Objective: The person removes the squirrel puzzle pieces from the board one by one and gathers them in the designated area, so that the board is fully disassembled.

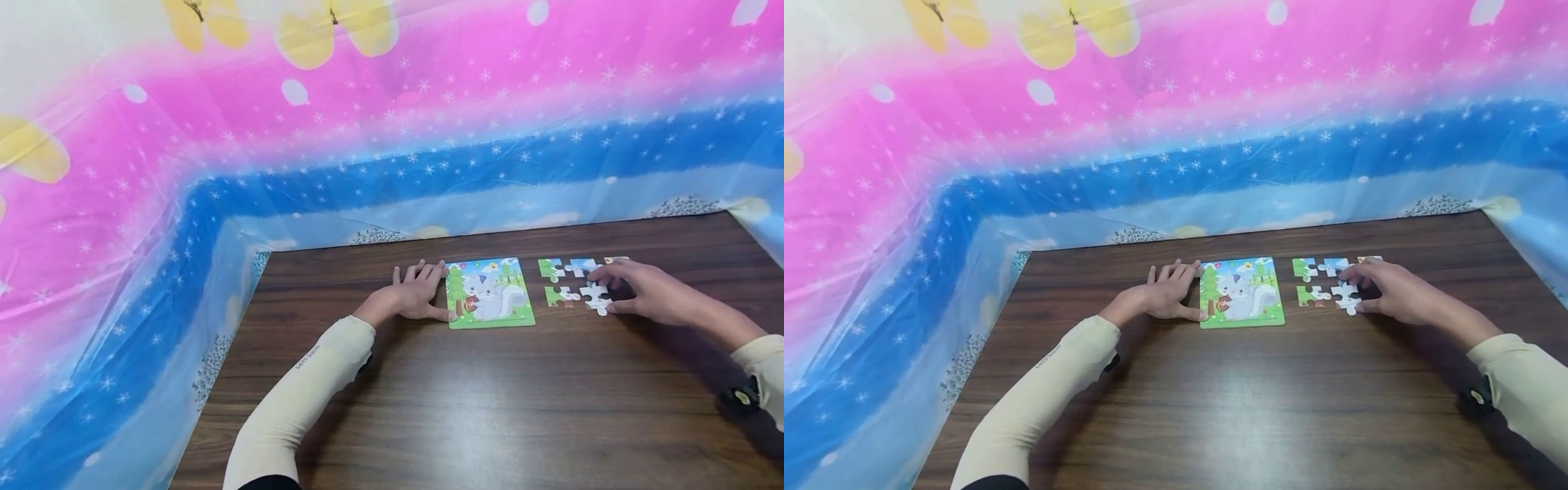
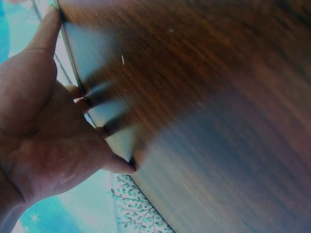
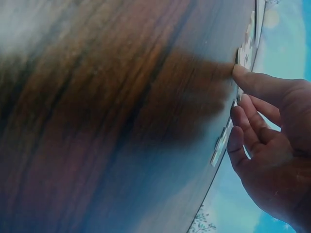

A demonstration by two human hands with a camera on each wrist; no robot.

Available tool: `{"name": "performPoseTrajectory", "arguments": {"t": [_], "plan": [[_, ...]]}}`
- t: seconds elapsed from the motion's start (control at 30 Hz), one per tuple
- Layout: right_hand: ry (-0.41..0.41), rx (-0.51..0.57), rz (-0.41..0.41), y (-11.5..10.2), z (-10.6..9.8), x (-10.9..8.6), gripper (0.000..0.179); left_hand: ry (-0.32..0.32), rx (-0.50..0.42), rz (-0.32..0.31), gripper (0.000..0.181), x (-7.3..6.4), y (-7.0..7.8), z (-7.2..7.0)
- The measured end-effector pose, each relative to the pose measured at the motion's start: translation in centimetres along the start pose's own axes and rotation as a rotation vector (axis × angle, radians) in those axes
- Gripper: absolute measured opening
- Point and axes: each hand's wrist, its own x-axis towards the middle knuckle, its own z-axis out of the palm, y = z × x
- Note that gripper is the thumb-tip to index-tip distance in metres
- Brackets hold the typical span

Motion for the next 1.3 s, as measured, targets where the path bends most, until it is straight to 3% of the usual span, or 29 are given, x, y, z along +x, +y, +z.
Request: {"name": "performPoseTrajectory", "arguments": {"t": [0.27,0.47,0.63,0.83,1.13,1.3], "plan": [[-0.083,0.006,0.013,0.0,-0.2,0.2,0.053,-0.009,-0.025,0.002,0.112,0.1,-0.2,0.2],[-0.077,-0.036,-0.011,-0.1,-0.7,0.5,0.057,-0.021,-0.020,-0.004,0.112,-0.7,0.4,-0.6],[-0.047,-0.025,-0.013,-0.8,-1.1,0.8,0.053,-0.024,-0.028,-0.012,0.111,-0.3,0.3,-0.2],[-0.024,0.012,-0.026,-3.1,-0.6,2.3,0.043,-0.015,-0.023,-0.010,0.112,0.1,0.0,0.0],[-0.035,0.087,-0.033,-7.3,1.1,4.5,0.047,-0.027,-0.032,-0.015,0.113,0.9,-0.3,0.5],[-0.031,0.103,-0.048,-9.1,2.3,5.5,0.050,-0.026,-0.022,-0.024,0.111,0.6,-0.2,0.4]]}}
